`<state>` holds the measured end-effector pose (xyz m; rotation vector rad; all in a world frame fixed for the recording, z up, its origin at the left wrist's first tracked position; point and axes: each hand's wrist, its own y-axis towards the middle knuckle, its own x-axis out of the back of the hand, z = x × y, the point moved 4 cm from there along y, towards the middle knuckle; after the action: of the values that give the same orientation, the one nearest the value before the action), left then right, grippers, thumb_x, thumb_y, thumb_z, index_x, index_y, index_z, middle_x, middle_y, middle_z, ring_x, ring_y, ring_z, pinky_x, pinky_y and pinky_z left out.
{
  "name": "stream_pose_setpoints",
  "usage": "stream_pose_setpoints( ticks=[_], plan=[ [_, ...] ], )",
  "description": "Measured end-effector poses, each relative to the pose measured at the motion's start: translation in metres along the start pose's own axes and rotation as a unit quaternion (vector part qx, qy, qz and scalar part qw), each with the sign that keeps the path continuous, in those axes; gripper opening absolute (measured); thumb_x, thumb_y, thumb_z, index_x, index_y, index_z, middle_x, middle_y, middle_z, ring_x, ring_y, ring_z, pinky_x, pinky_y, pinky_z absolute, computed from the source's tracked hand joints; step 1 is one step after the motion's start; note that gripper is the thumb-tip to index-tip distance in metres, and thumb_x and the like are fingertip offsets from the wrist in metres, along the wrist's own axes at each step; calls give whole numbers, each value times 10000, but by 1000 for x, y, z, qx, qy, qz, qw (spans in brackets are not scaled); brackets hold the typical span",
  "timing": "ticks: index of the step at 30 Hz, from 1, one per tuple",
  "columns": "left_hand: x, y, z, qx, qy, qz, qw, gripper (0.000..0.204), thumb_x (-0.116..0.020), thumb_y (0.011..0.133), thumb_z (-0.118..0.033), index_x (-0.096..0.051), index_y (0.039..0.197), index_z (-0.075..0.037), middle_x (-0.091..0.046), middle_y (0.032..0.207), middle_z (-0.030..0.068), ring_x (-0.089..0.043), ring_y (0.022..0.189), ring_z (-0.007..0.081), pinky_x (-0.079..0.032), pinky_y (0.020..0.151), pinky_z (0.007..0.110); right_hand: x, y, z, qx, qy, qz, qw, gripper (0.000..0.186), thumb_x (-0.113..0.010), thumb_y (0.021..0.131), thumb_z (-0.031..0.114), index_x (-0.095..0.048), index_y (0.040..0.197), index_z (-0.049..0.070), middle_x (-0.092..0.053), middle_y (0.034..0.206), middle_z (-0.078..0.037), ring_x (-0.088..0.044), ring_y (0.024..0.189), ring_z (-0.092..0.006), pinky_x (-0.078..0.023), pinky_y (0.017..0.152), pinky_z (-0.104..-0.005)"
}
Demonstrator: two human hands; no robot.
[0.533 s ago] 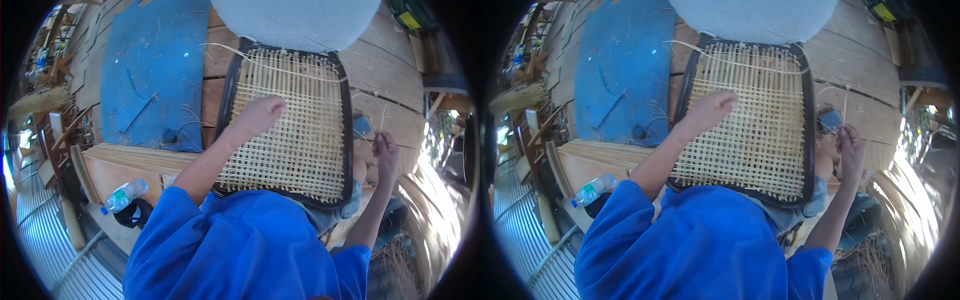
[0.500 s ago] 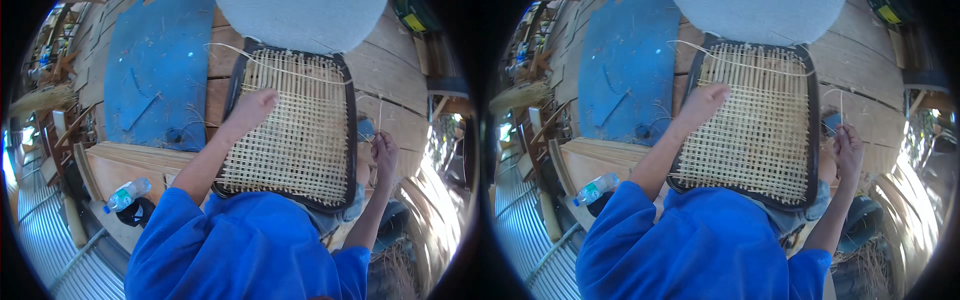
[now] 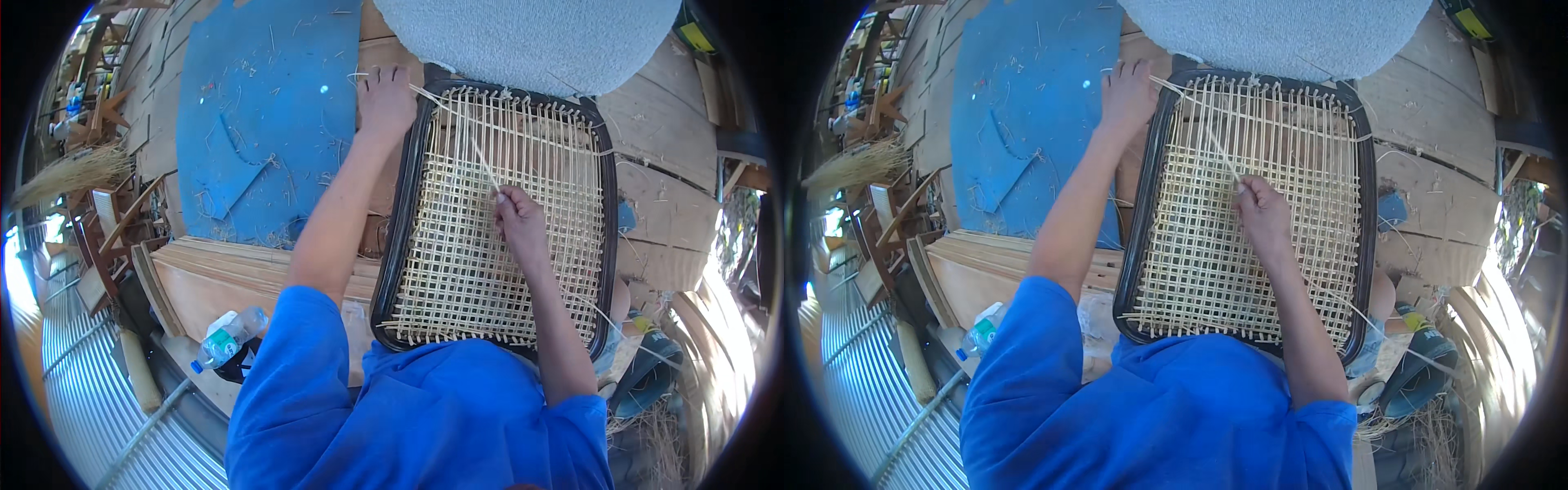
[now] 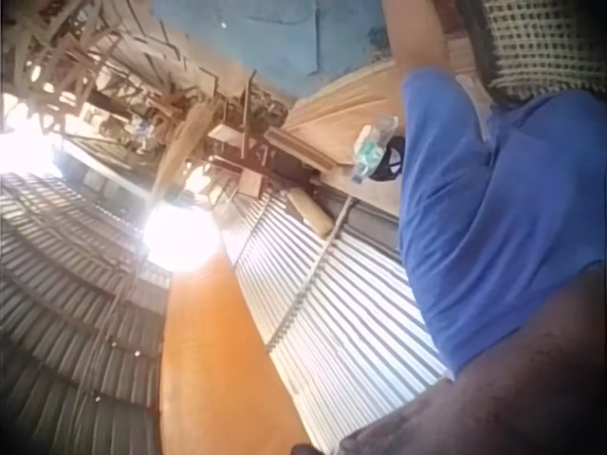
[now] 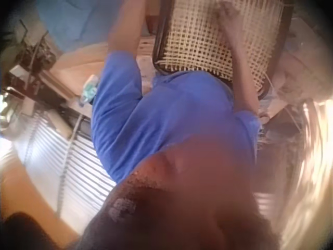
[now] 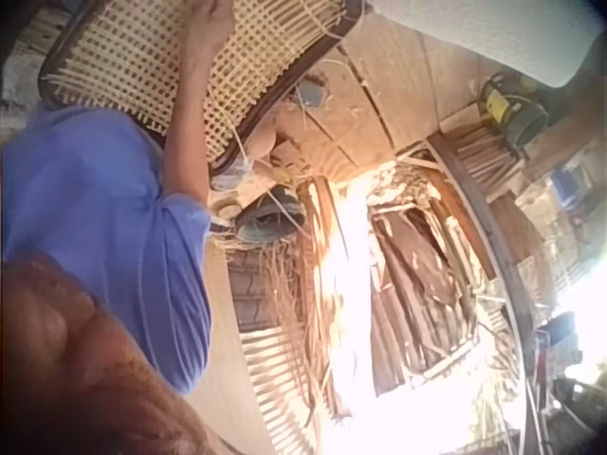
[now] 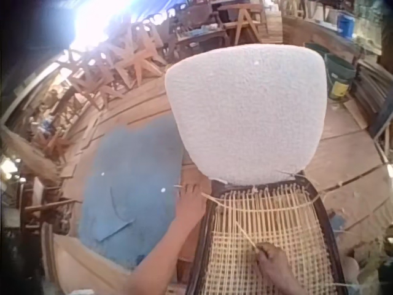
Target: Repairing a chair seat by weaving replacement cane strips.
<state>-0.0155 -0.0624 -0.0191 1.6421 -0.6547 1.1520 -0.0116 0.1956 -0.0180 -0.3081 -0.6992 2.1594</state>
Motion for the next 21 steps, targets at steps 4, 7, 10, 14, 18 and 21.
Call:
stream_pose_setpoints(
  ticks=[4,7,10,14,18,21],
  plan=[
    [-13,1,21,-27,39,212,976,237,-500,753,-209,-582,926,-71,-575,933,121,-514,949,291,-351,823,456,4,9,-11,6,46,-6,999,153,-456,866,95,-543,969,23,-450,577,25,-374,443,-21,-308,387,-157],
    [2,8,9,-5,-85,296,951,251,-492,767,-233,-585,927,-62,-592,829,139,-549,843,299,-401,742,406,4,12,-8,-8,53,-18,998,151,-460,867,101,-545,963,23,-420,553,38,-342,425,-18,-289,372,-161],
    [21,17,-7,31,-185,326,927,267,-481,786,-262,-587,897,-44,-593,771,164,-563,746,318,-428,662,384,4,14,-10,7,34,-40,999,153,-463,866,106,-547,965,23,-396,535,46,-321,415,-15,-276,364,-166],
    [23,20,-26,25,-217,316,923,265,-468,790,-268,-586,854,-40,-593,765,171,-564,715,341,-436,634,409,4,13,-12,0,68,-33,997,160,-471,864,114,-547,968,19,-395,530,47,-319,409,-17,-275,363,-168],
    [32,6,-49,9,-121,314,942,250,-462,790,-268,-579,815,-49,-593,762,164,-563,703,348,-440,630,418,6,16,-15,-13,96,-36,995,164,-477,862,117,-548,972,18,-407,535,40,-325,407,-21,-275,363,-172],
    [48,-17,-59,-4,-46,317,947,218,-465,788,-251,-571,792,-61,-592,750,163,-563,702,346,-445,622,421,10,16,-15,-16,100,-37,994,180,-496,854,128,-561,972,8,-433,556,35,-357,453,-26,-315,414,-176]
  ],
)
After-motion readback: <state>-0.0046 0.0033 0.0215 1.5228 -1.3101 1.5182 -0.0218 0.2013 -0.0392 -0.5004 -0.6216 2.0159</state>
